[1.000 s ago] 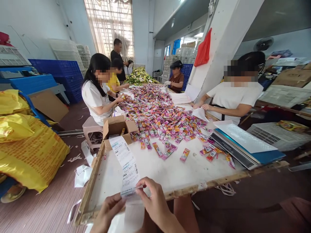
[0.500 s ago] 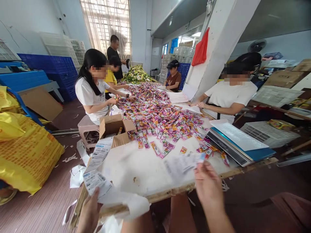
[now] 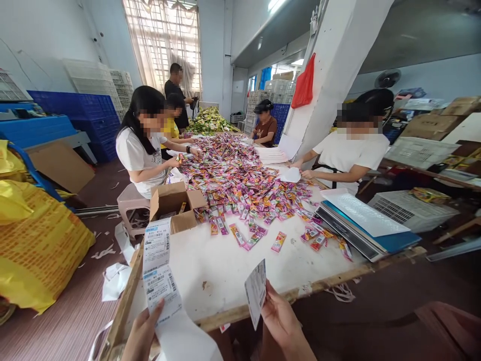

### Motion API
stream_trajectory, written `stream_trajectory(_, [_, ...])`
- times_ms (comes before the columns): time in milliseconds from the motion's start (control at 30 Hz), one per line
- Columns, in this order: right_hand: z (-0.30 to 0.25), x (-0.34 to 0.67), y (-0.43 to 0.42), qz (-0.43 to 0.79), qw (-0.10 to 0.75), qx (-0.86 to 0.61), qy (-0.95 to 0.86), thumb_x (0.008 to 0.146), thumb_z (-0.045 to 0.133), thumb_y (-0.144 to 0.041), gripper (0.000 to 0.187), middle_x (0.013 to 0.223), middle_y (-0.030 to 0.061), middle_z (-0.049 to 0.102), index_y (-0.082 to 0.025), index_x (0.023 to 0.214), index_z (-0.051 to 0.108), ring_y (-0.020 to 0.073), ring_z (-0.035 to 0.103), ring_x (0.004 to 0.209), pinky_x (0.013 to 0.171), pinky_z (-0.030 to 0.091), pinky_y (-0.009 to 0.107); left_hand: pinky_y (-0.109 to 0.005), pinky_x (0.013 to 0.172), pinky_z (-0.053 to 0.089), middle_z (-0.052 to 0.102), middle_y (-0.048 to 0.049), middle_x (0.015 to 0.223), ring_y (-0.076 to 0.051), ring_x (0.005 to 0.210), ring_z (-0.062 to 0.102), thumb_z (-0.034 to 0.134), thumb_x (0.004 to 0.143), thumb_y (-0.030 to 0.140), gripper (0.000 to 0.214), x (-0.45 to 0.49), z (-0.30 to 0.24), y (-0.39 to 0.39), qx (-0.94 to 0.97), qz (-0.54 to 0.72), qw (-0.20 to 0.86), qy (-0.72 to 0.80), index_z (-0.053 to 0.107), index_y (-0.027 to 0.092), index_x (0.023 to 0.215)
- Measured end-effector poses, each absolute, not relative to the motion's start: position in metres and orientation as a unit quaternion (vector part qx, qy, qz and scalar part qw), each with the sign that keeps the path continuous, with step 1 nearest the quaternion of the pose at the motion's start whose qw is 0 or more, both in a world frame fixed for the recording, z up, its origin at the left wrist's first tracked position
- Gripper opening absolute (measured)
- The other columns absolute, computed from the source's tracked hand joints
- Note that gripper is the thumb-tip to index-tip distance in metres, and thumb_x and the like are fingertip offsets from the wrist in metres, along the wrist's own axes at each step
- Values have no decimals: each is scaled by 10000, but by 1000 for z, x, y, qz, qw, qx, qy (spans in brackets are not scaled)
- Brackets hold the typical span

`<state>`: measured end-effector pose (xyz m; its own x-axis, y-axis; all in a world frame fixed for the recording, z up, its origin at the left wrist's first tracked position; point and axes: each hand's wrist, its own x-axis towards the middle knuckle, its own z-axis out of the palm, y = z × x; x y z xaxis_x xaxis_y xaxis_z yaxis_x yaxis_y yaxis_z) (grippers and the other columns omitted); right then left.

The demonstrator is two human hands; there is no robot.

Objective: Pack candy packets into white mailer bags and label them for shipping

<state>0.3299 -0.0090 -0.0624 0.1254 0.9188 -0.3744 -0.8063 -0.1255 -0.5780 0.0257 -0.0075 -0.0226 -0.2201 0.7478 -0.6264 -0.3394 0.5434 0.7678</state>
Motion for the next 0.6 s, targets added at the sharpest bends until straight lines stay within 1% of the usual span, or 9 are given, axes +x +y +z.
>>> stream_trajectory(67, [-50, 332, -5, 682, 642, -338, -91, 674, 778, -294, 184, 767, 2, 647, -200, 769, 651, 131, 638, 709, 621, 558, 255, -273, 429, 498, 757, -46, 686, -258, 621, 715, 724, 724, 262, 301, 24, -24, -9, 180, 448, 597, 640, 603, 167, 983])
stream_trajectory(167, [-35, 331, 0, 709, 633, -302, -75, 650, 787, -231, 185, 659, -27, 566, -193, 712, 617, 98, 552, 560, 509, 494, 230, -284, 432, 498, 748, -40, 656, -280, 650, 719, 759, 678, 295, 359, 24, -31, -10, 180, 444, 587, 653, 592, 186, 977])
stream_trajectory(267, [-32, 326, 1, 719, 636, -279, -22, 638, 790, -228, 197, 636, -35, 530, -187, 696, 607, 85, 506, 535, 488, 449, 215, -296, 439, 504, 734, -33, 610, -294, 658, 720, 775, 655, 310, 393, 22, -36, -8, 168, 443, 589, 654, 584, 197, 980])
stream_trajectory(367, [-40, 321, -1, 731, 637, -246, -16, 597, 813, -239, 244, 585, -65, 450, -173, 639, 582, 45, 426, 481, 464, 380, 176, -294, 441, 505, 730, -36, 601, -298, 669, 723, 784, 642, 323, 430, 20, -36, -5, 180, 437, 599, 647, 576, 193, 995])
stream_trajectory(400, [-44, 320, -2, 734, 634, -241, -27, 606, 809, -264, 242, 568, -75, 413, -170, 653, 591, 36, 394, 461, 456, 359, 170, -295, 449, 509, 730, -36, 601, -299, 668, 723, 790, 635, 321, 449, 19, -36, -5, 180, 431, 602, 648, 572, 191, 1005])
stream_trajectory(467, [-54, 319, -2, 743, 621, -243, -59, 674, 765, -361, 246, 549, -89, 352, -170, 765, 640, 35, 349, 440, 451, 333, 170, -297, 454, 515, 733, -36, 605, -293, 637, 720, 793, 631, 318, 474, 18, -37, -3, 175, 424, 603, 652, 567, 188, 1026])
stream_trajectory(533, [-65, 318, -1, 755, 607, -231, -84, 733, 705, -453, 342, 543, -97, 316, -170, 919, 663, 38, 323, 433, 446, 312, 169, -286, 422, 500, 729, -38, 589, -280, 566, 708, 784, 640, 335, 466, 18, -40, -1, 170, 424, 591, 665, 574, 178, 1025])
stream_trajectory(600, [-75, 318, 2, 771, 600, -197, -81, 730, 711, -470, 400, 539, -103, 317, -168, 987, 664, 32, 314, 435, 444, 294, 160, -270, 375, 475, 720, -47, 568, -272, 514, 695, 762, 663, 356, 439, 19, -45, 0, 175, 435, 573, 672, 586, 159, 1013])
